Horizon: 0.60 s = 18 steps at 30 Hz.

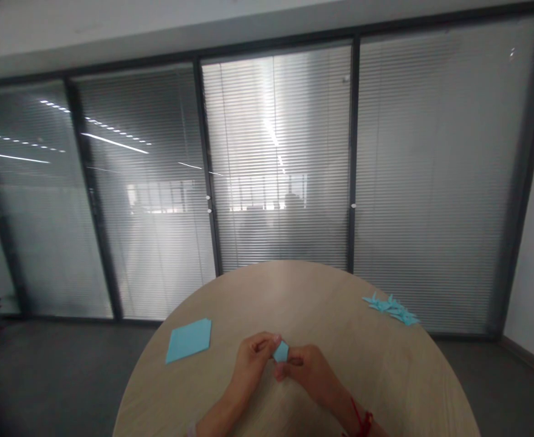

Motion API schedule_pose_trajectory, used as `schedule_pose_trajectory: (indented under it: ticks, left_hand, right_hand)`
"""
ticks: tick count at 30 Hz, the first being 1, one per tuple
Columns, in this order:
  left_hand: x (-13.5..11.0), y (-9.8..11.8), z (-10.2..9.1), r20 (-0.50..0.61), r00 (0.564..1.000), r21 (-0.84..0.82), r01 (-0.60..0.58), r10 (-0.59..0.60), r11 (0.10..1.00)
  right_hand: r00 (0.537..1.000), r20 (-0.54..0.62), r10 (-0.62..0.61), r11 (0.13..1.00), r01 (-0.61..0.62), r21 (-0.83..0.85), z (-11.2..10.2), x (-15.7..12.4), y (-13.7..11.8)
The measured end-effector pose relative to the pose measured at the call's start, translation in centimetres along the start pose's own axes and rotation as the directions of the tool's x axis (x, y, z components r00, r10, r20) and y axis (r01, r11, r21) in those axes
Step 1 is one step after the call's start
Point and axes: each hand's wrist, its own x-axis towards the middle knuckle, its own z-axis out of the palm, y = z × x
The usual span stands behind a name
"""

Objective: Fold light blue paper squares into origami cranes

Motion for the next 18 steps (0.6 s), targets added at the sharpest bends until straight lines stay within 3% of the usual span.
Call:
schedule_pose_trajectory:
  ticks: [6, 12, 18]
  left_hand:
    - [-0.16, -0.1, 0.35, -0.063, 0.998, -0.025, 0.008, -0.01, 1.0]
    - [-0.39, 0.32, 0.67, -0.111, 0.993, -0.045, 0.034, -0.039, 0.998]
    - [-0.11, 0.37, 0.51, -0.126, 0.988, -0.06, 0.087, -0.094, 0.994]
  right_hand:
    - [1.0, 0.009, 0.007, 0.999, -0.008, 0.047, -0.04, 0.1, -0.06]
    - [0.996, 0.009, 0.093, 0.994, -0.094, 0.059, -0.04, 0.17, 0.34]
    - [0.999, 0.013, 0.044, 0.991, -0.045, 0.127, 0.13, 0.09, 0.34]
